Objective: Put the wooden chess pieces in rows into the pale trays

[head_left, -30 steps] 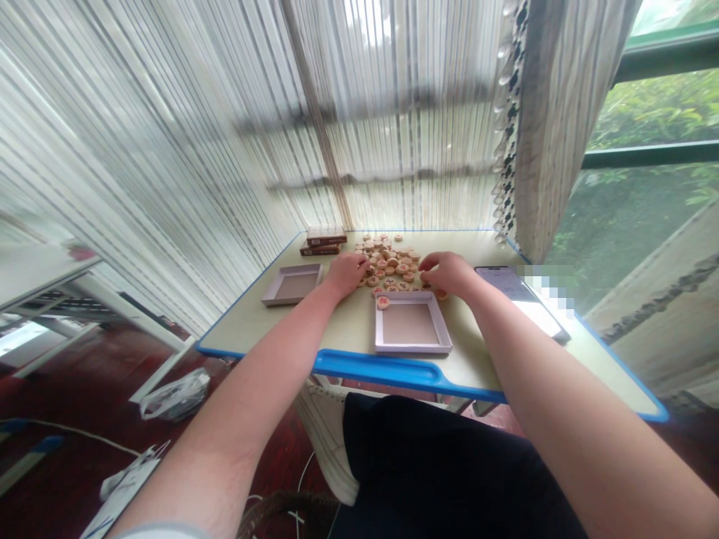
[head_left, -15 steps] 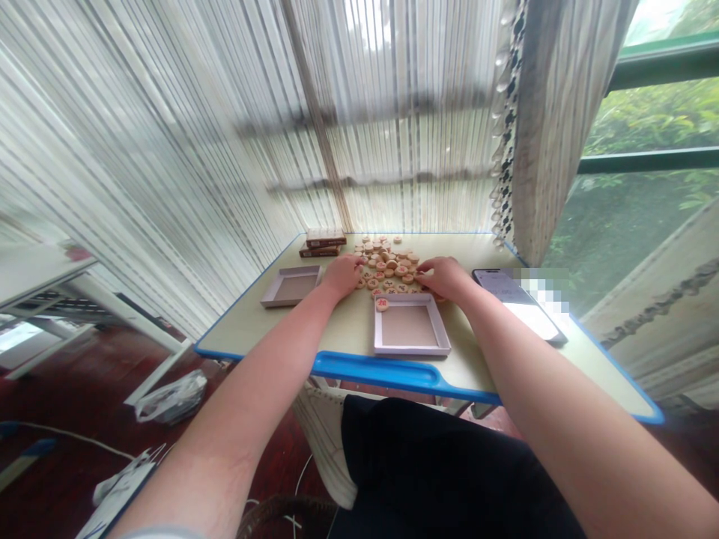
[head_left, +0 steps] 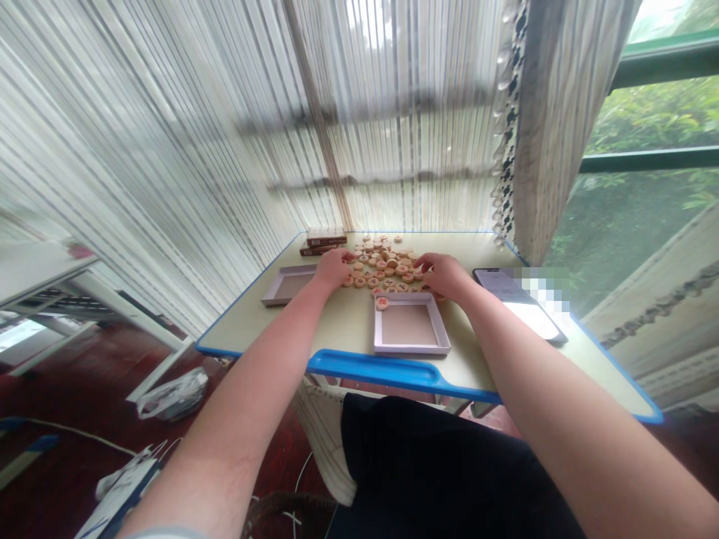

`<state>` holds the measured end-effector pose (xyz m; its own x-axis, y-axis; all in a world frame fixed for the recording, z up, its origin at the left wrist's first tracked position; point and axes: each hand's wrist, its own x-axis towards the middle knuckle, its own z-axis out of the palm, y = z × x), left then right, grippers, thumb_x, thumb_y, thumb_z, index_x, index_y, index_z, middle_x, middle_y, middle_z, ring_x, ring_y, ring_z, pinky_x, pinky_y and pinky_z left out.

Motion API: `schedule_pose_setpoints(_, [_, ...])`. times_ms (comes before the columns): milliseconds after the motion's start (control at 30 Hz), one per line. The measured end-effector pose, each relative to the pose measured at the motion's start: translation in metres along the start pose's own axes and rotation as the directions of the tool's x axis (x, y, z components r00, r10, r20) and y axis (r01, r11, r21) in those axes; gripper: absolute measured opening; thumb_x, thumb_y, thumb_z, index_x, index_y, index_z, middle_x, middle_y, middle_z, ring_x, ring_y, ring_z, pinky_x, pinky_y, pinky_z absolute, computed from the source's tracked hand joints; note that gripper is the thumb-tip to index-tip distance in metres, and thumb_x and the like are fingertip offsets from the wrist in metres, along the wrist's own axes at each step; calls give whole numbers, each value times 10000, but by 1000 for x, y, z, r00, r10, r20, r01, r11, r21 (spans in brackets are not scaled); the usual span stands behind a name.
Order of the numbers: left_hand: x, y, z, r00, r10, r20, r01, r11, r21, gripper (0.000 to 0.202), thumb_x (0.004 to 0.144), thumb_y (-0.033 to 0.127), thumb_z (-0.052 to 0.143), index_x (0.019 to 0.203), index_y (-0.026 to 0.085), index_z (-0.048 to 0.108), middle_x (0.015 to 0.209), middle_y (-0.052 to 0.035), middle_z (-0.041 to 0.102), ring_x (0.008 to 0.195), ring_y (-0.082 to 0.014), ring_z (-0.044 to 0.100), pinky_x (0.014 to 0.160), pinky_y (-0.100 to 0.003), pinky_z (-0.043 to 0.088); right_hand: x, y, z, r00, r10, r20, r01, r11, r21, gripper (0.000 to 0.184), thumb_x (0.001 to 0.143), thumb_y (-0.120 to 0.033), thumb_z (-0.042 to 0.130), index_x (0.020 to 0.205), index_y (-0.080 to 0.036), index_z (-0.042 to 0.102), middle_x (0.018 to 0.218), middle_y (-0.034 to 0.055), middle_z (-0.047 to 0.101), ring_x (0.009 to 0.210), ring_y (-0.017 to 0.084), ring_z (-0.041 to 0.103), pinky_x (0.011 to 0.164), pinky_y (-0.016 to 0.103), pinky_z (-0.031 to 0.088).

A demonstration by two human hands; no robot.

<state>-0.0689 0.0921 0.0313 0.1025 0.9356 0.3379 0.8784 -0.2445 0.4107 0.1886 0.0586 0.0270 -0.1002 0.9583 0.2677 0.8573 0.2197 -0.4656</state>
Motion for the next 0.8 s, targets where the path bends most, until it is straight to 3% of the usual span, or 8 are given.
schedule_pose_setpoints(100, [-4,4,-6,994,0,105,-3,1000,25,287,694,193,561,925,132,720,899,-63,716,841,-185,640,773,-258,482,-2,-3,-1,999,-26,-35,25,999,-25,331,738,-158,514,1002,-221,704,1030,34,680,947,197,566,832,276,431])
schedule_pose_setpoints(200, [-6,7,-9,981,20,192,-35,997,74,293,691,336,625,877,139,735,853,-65,716,819,-200,640,732,-262,482,-3,-5,0,994,-103,25,105,991,-83,327,814,-241,471,1042,-250,705,1160,23,645,1108,222,495,962,316,366])
schedule_pose_setpoints(267, [-7,7,-9,979,34,201,-55,994,99,320,699,378,628,888,145,739,852,-70,716,817,-202,639,731,-264,478,-3,-5,0,989,-130,70,138,983,-124,325,840,-265,444,1017,-250,717,1139,24,656,1100,219,499,990,323,342])
schedule_pose_setpoints(500, [-6,8,-7,979,60,192,-93,982,164,328,791,345,530,987,174,730,937,-83,714,852,-207,633,769,-276,468,-2,-2,1,994,-88,59,98,976,-196,351,851,-346,438,1071,-252,694,1220,21,614,1098,259,480,968,356,362])
schedule_pose_setpoints(633, [-6,9,-7,981,46,188,-79,982,172,312,775,321,555,1003,196,727,967,-72,710,872,-202,630,785,-266,462,0,2,0,999,-47,27,52,971,-233,305,809,-354,481,949,-247,731,1073,43,679,1046,274,510,903,355,405])
schedule_pose_setpoints(800, [-6,6,-6,981,43,190,-67,991,119,361,749,415,594,987,178,729,902,-70,716,827,-204,635,743,-269,464,-2,3,-4,998,59,2,-57,981,-186,254,736,-342,564,895,-245,736,804,76,702,931,264,571,750,319,457])
